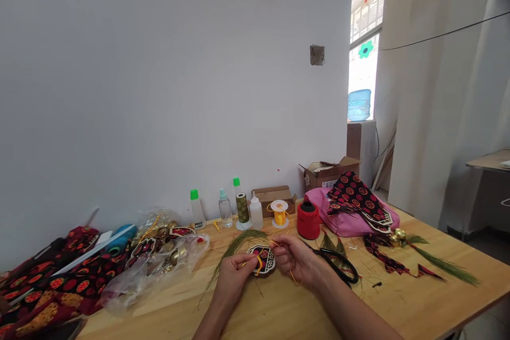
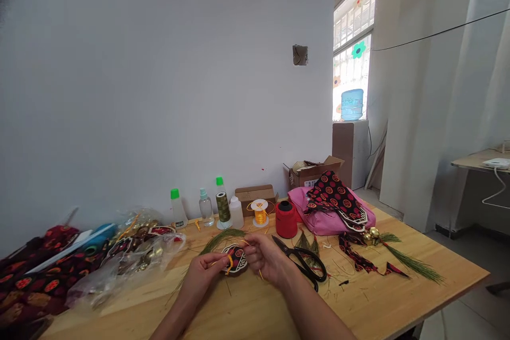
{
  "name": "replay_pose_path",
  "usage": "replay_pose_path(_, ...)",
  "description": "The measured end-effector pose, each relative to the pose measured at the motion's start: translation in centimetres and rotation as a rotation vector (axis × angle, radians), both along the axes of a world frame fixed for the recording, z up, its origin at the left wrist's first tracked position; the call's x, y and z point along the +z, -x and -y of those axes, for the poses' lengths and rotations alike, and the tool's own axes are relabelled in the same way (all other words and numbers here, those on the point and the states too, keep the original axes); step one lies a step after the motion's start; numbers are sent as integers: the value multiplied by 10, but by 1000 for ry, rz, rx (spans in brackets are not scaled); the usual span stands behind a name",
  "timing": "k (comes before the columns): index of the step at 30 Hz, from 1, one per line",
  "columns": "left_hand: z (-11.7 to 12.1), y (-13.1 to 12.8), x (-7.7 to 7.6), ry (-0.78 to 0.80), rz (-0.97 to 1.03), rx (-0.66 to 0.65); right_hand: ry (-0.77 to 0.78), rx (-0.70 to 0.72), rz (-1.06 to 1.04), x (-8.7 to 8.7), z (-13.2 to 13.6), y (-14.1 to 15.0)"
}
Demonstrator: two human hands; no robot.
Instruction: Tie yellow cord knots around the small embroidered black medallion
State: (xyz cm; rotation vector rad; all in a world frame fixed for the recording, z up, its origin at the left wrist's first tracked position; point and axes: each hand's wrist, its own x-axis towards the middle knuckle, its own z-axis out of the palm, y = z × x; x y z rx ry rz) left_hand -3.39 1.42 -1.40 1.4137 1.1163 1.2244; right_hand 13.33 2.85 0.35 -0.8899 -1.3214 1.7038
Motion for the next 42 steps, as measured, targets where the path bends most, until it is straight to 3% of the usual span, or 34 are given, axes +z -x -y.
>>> replay_pose_path(4, 0, -1, 0, 23, 4, -6, 179, 263, -244, 4, 6, -1)
replay_pose_path(7, 1, -3, 3, 11, -1, -36, 154, 289, -228, -2, 11, 6)
replay_pose_path(17, 3, -4, 4, 56, 26, -97, -447, 28, 272, -18, 10, 29)
replay_pose_path(24, -1, -5, 2, 47, -39, -46, -746, -174, 628, -5, 17, 22)
replay_pose_path(32, -3, -3, 1, 81, 34, -23, -806, -367, 828, 2, 20, 21)
replay_pose_path(42, -4, -1, 4, 75, 18, 56, -827, -375, 776, 0, 17, 21)
